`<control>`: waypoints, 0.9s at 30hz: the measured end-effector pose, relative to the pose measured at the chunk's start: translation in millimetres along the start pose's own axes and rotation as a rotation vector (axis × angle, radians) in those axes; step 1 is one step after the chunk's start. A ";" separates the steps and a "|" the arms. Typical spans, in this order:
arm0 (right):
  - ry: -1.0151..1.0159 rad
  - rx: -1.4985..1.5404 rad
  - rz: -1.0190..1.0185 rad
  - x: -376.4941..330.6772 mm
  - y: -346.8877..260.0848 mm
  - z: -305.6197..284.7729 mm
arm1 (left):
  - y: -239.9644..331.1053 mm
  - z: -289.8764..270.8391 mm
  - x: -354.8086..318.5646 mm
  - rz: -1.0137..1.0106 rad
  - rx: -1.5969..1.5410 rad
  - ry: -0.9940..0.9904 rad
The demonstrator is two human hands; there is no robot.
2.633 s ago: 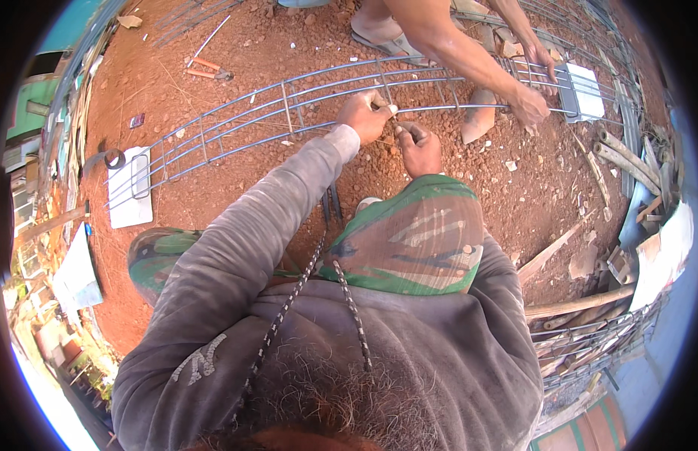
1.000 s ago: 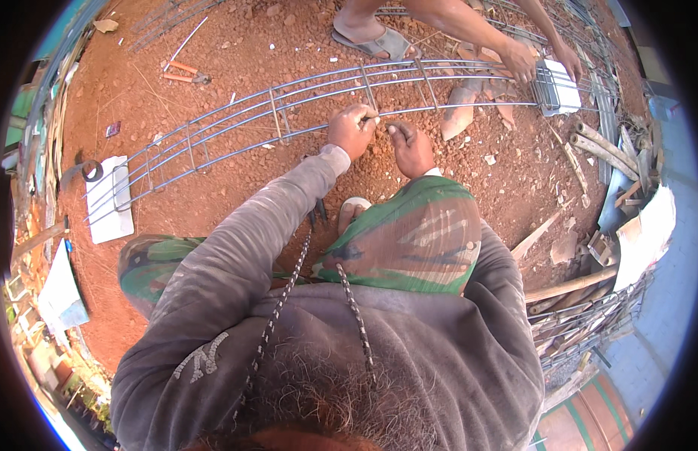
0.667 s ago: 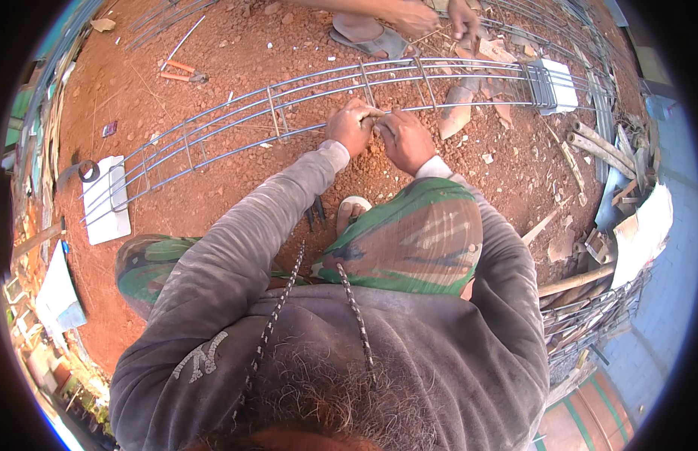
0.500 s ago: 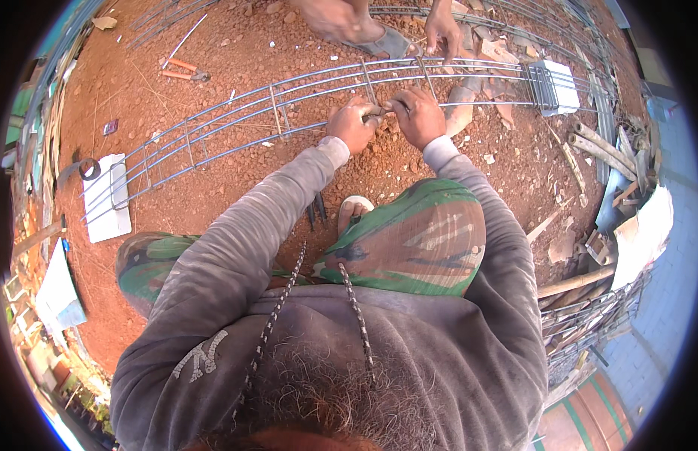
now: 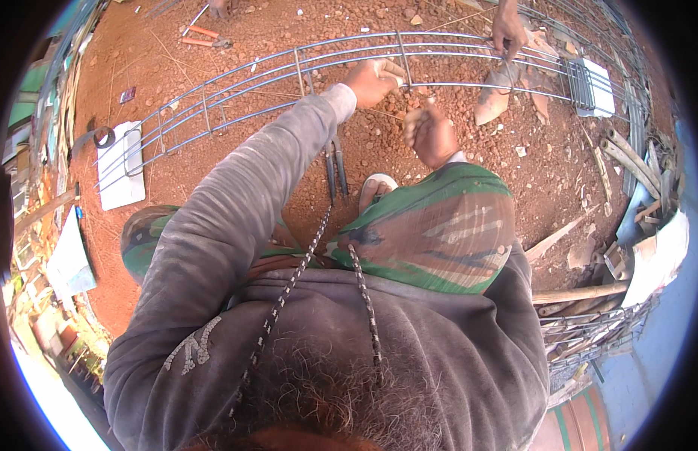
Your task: The person assembles a metal reinforcement frame by tying together steel rods and wire using pliers and their hands, while another person assists.
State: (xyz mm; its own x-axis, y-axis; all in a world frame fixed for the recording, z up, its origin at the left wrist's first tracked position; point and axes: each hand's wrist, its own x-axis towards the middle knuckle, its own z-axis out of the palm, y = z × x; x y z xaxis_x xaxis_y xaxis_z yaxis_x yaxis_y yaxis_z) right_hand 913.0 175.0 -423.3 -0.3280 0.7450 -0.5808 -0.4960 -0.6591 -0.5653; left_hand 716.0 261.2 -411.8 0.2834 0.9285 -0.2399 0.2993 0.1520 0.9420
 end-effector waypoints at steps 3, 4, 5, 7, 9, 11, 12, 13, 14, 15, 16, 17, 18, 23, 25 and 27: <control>-0.022 -1.183 -0.060 -0.5 52.3 21.7 | 4.5 -14.4 0.3 -0.076 0.113 -0.100; -0.033 -1.171 -0.058 1.5 59.8 38.5 | 2.9 -14.7 -6.0 -0.088 0.124 -0.098; -0.143 -1.362 -0.060 4.0 61.4 58.6 | 3.6 -13.7 -15.2 -0.077 0.141 -0.035; -0.264 -1.537 -0.085 11.0 71.0 79.1 | -2.1 -15.0 -36.5 0.011 0.235 0.092; -0.375 -1.956 -0.147 22.1 88.5 78.4 | 1.5 -14.9 -53.2 0.059 0.407 0.114; -0.343 -1.922 -0.108 27.3 105.5 79.5 | 5.4 -22.2 -64.3 0.098 0.564 0.154; -0.309 -1.895 -0.052 28.2 113.1 78.8 | 7.4 -25.0 -66.3 0.063 0.534 0.147; -0.266 -1.866 -0.044 26.9 120.9 79.6 | 8.2 -25.7 -67.5 0.023 0.498 0.145; -0.262 -1.869 -0.044 27.4 126.1 78.9 | 9.6 -26.2 -65.2 0.026 0.495 0.145; -0.207 -1.810 -0.012 28.1 130.3 75.8 | 11.3 -25.1 -60.6 -0.025 0.470 0.121; -0.149 -1.749 0.019 28.7 133.5 71.8 | 13.1 -23.4 -55.1 -0.076 0.444 0.095; -0.147 -1.754 0.021 25.2 128.0 77.7 | 11.6 -24.1 -49.0 -0.074 0.439 0.096; -0.116 -1.618 0.058 17.0 116.8 90.6 | 8.2 -26.0 -43.6 -0.100 0.353 0.082; -0.083 -1.208 -0.157 20.6 136.6 23.4 | 23.3 -3.3 0.7 -0.262 0.338 -0.020; -0.108 -0.880 0.055 27.0 143.9 3.0 | 2.9 -8.9 11.0 -0.279 0.386 0.046; 0.013 -0.949 -0.086 -10.8 115.6 15.8 | -2.7 -11.0 18.9 -0.382 0.390 -0.030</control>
State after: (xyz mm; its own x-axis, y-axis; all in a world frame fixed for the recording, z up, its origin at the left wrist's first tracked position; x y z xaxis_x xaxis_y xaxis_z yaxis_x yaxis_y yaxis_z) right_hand 846.5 92.4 -473.1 -0.3093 0.7975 -0.5181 0.3436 -0.4143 -0.8428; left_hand 710.5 282.0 -416.3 0.1124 0.8208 -0.5601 0.7000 0.3346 0.6308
